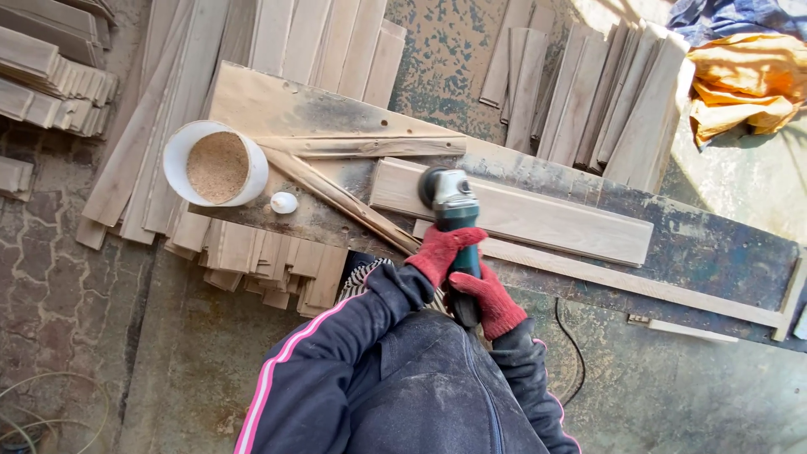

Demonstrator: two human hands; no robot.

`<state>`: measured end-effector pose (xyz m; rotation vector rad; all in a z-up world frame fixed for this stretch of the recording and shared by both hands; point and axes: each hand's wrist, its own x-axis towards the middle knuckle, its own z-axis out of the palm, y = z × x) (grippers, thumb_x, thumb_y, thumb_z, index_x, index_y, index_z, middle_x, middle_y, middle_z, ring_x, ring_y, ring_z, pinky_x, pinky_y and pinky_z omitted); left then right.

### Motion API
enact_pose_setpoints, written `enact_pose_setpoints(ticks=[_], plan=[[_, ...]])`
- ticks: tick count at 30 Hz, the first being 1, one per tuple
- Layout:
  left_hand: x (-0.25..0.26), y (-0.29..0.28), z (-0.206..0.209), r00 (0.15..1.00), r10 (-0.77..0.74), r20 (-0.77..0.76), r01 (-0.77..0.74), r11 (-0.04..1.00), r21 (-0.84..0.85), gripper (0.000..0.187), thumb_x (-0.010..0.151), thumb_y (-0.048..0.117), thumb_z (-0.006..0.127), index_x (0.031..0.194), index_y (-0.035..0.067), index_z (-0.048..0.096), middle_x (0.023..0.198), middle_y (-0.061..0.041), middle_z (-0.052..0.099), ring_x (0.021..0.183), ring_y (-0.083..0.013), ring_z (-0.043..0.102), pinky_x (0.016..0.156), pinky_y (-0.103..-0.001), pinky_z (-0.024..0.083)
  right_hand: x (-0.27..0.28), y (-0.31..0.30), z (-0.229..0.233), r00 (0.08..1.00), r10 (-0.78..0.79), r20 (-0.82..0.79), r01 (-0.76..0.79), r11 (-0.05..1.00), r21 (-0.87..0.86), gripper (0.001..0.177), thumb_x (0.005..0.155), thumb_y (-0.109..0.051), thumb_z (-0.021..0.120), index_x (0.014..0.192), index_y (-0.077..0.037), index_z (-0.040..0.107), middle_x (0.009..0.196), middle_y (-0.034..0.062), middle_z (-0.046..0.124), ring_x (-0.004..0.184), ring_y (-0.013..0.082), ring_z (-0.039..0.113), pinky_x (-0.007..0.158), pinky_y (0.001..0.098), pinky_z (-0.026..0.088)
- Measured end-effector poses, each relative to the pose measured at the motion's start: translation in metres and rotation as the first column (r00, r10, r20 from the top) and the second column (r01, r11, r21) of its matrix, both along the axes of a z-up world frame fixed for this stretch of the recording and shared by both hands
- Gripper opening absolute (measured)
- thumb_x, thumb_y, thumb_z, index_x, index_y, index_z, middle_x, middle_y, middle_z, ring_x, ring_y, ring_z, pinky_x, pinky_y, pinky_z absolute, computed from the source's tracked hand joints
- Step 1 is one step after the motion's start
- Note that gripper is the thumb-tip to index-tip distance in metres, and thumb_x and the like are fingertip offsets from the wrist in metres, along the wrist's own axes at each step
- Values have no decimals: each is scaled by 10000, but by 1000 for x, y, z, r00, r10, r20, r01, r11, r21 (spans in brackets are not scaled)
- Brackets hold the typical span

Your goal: The recorder is sanding wooden planks using an electric angle grinder and manual sandpaper on a workbench.

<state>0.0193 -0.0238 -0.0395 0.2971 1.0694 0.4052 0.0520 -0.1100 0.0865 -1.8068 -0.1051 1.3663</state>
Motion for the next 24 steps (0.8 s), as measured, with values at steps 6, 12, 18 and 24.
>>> enact_pose_setpoints(ticks=[6, 12, 18, 24], plan=[[52, -22, 11, 991, -105, 86, 106, 994, -11, 502, 581, 39, 947, 996, -15, 671, 664, -191, 659, 592, -351, 721, 519, -503, 619, 23, -34, -4, 982, -185, 40, 185, 983, 13, 430, 632, -160, 892, 1012, -97, 702, 763, 117, 646, 684, 239, 650, 624, 361, 533], [50, -7, 2, 987, -154, 47, 150, 984, 94, 597, 537, 77, 963, 1038, -11, 651, 675, -169, 650, 610, -298, 725, 612, -456, 633, 26, -30, -19, 984, -175, -20, 175, 985, 9, 397, 680, -189, 875, 1029, -117, 698, 752, 112, 656, 624, 251, 679, 568, 373, 573], [-7, 13, -5, 995, 96, 0, -95, 993, 64, 572, 558, 49, 973, 1042, -13, 675, 670, -173, 660, 590, -305, 724, 556, -461, 637, 18, -5, -59, 994, 46, -94, -40, 998, 56, 438, 645, -159, 897, 1009, -58, 674, 682, 155, 626, 533, 298, 678, 470, 429, 584], [-56, 33, 18, 980, 159, -121, -152, 986, 63, 604, 605, 148, 985, 1112, 36, 675, 764, -137, 697, 702, -254, 745, 676, -429, 643, -12, 43, -29, 966, 212, -146, -200, 976, 91, 438, 651, -135, 894, 993, 9, 661, 669, 195, 615, 492, 319, 676, 417, 424, 569]])
